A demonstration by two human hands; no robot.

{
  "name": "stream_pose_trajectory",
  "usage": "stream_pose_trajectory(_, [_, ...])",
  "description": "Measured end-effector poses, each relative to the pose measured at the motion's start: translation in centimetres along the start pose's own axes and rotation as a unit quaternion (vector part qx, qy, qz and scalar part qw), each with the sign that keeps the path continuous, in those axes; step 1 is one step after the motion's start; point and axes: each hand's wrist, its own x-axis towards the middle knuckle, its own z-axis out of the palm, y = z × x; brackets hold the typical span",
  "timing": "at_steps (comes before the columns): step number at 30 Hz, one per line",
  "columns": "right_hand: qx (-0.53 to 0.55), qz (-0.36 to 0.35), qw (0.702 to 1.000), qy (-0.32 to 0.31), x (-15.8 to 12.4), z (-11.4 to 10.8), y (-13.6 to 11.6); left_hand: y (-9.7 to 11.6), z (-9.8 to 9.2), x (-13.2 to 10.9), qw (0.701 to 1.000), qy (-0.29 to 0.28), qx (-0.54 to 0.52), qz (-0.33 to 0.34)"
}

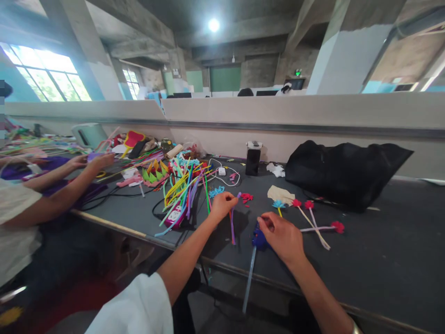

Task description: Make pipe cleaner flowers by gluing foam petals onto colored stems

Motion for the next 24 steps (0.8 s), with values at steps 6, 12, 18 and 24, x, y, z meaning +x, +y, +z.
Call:
stream_pose_trajectory(6, [0.069,0.026,0.997,-0.018,-0.6,-0.8,0.5,1.8,-2.8,-2.3,0.984,0.068,-0.167,0.008])
stream_pose_trajectory(12, [0.306,0.084,0.948,-0.027,-0.8,-1.0,-1.3,3.5,-0.8,-5.7,0.978,-0.071,-0.197,0.018])
stream_pose_trajectory(18, [0.329,0.091,0.94,0.001,0.1,0.0,-3.7,4.1,0.0,-7.5,0.986,-0.121,-0.108,0.05])
stream_pose_trajectory(24, [0.333,0.148,0.93,0.053,-0.1,0.9,-3.3,3.9,0.6,-8.2,0.905,-0.259,-0.315,-0.122])
